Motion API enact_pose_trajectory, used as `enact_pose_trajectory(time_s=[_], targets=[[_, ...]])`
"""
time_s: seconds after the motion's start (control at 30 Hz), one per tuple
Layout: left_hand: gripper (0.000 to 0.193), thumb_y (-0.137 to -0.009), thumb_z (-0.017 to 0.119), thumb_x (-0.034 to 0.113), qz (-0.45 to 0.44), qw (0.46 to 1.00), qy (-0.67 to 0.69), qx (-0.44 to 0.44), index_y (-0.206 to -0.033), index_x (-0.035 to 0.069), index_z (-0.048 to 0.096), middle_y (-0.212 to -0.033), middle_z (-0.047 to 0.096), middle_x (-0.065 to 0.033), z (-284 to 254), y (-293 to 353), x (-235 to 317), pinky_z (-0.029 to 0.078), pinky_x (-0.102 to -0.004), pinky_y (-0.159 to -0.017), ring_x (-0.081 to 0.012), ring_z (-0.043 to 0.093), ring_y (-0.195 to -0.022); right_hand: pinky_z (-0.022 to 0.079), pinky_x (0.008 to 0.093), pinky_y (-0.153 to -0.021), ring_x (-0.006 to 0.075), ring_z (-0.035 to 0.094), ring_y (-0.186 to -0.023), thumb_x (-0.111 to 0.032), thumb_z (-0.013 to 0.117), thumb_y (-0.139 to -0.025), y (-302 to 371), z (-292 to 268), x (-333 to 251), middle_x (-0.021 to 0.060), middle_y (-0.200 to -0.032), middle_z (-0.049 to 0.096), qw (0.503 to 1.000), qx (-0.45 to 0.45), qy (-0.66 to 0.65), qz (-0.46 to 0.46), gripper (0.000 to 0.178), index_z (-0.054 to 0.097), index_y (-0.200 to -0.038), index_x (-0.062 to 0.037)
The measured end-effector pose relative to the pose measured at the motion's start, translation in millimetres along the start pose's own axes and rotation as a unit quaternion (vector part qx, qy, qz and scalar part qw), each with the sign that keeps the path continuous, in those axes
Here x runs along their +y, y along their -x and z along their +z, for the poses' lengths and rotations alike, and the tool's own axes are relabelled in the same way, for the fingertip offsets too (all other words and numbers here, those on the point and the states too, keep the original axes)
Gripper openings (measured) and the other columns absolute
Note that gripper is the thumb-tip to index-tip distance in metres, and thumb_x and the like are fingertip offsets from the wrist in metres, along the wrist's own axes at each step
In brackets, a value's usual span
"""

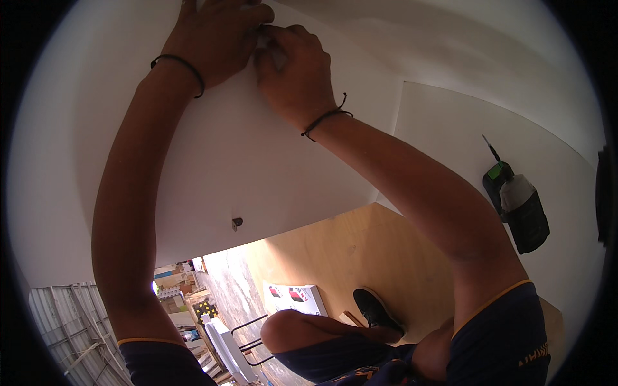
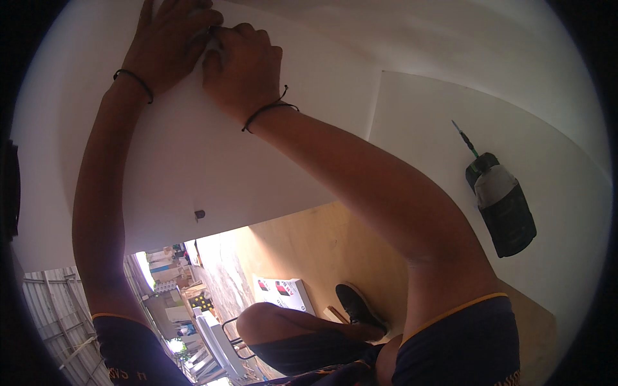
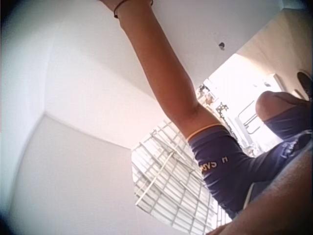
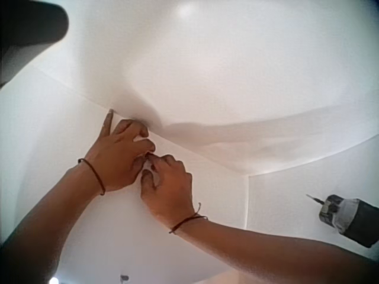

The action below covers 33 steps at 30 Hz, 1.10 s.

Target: The person attaches metal brackets to a white wooden cabinet using a power drill and screws.

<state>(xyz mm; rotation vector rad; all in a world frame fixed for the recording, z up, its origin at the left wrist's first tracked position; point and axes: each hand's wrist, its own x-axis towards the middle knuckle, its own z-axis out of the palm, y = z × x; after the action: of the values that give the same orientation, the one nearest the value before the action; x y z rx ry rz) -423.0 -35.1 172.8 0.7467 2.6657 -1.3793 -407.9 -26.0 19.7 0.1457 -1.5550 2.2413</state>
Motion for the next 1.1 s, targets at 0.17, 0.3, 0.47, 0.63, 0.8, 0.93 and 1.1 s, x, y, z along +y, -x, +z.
enact_pose_trajectory(time_s=[0.17, 0.3, 0.47, 0.63, 0.8, 0.93, 1.1], targets=[[0.017, -0.085, 0.056, 0.011, -0.019, 0.999, 0.026, -0.016, -0.098, 0.012, 0.065, -0.116, 0.053, -0.0076, -8.4, -2.3, 7.8, 0.011, -0.0572, -0.114, -0.0246, 0.042, -0.124, 0.042, 0.0459, -0.079, 0.0301, 0.054, -0.094, -0.017, 0.057, -0.078, -2.5, -3.9, -2.6, 0.0111, -0.097, 0.060, 1.000, -0.012, -0.008, 0.009, 0.030, 0.065, -0.104, -0.0046], [0.015, -0.085, 0.055, 0.009, -0.023, 0.999, 0.037, -0.020, -0.096, 0.012, 0.065, -0.115, 0.054, -0.0074, -6.3, -3.0, 2.4, 0.011, -0.0572, -0.114, -0.0247, 0.043, -0.123, 0.043, 0.0458, -0.079, 0.0308, 0.055, -0.093, -0.016, 0.056, -0.078, -1.8, -2.0, -2.1, 0.0124, -0.096, 0.060, 1.000, -0.005, -0.011, 0.003, 0.031, 0.065, -0.105, -0.0040], [0.014, -0.085, 0.056, 0.010, 0.002, 1.000, 0.029, 0.006, -0.095, 0.012, 0.066, -0.115, 0.054, -0.0077, 3.0, -1.7, -3.6, 0.011, -0.0574, -0.114, -0.0248, 0.043, -0.123, 0.045, 0.0453, -0.080, 0.0328, 0.056, -0.091, -0.016, 0.056, -0.078, -3.4, -4.3, 3.0, 0.0143, -0.093, 0.061, 0.998, 0.000, -0.057, -0.011, 0.031, 0.066, -0.104, -0.0029], [0.015, -0.085, 0.056, 0.010, -0.005, 1.000, 0.031, 0.003, -0.096, 0.011, 0.066, -0.116, 0.054, -0.0075, 1.8, -2.7, -1.6, 0.011, -0.0575, -0.114, -0.0248, 0.043, -0.123, 0.047, 0.0422, -0.080, 0.0313, 0.057, -0.091, -0.015, 0.057, -0.079, -4.3, -9.0, 1.8, 0.0139, -0.093, 0.061, 0.998, -0.027, -0.063, 0.015, 0.030, 0.066, -0.105, -0.0026], [0.016, -0.085, 0.056, 0.009, -0.003, 1.000, 0.024, 0.002, -0.097, 0.011, 0.066, -0.117, 0.053, -0.0078, 3.7, -2.8, -3.2, 0.012, -0.0582, -0.114, -0.0255, 0.043, -0.123, 0.046, 0.0444, -0.080, 0.0318, 0.056, -0.091, -0.015, 0.055, -0.078, -4.0, -10.5, -0.2, 0.0141, -0.093, 0.061, 0.997, -0.031, -0.068, 0.022, 0.031, 0.067, -0.105, -0.0039], [0.019, -0.082, 0.056, 0.008, -0.002, 0.999, 0.039, -0.003, -0.099, 0.011, 0.065, -0.117, 0.053, -0.0087, 1.8, -2.1, -3.9, 0.012, -0.0591, -0.113, -0.0264, 0.043, -0.123, 0.046, 0.0400, -0.081, 0.0291, 0.057, -0.092, -0.012, 0.056, -0.080, -3.1, -10.5, -0.9, 0.0123, -0.093, 0.061, 0.998, -0.030, -0.052, 0.019, 0.030, 0.066, -0.107, -0.0035], [0.021, -0.080, 0.057, 0.009, -0.016, 0.999, 0.030, -0.019, -0.099, 0.010, 0.064, -0.118, 0.052, -0.0100, -14.6, -1.2, 10.4, 0.011, -0.0597, -0.113, -0.0273, 0.042, -0.124, 0.047, 0.0453, -0.076, 0.0322, 0.057, -0.088, -0.013, 0.054, -0.079, -3.9, -8.0, -0.3, 0.0137, -0.093, 0.061, 0.999, -0.017, -0.051, 0.006, 0.030, 0.067, -0.104, -0.0047]])
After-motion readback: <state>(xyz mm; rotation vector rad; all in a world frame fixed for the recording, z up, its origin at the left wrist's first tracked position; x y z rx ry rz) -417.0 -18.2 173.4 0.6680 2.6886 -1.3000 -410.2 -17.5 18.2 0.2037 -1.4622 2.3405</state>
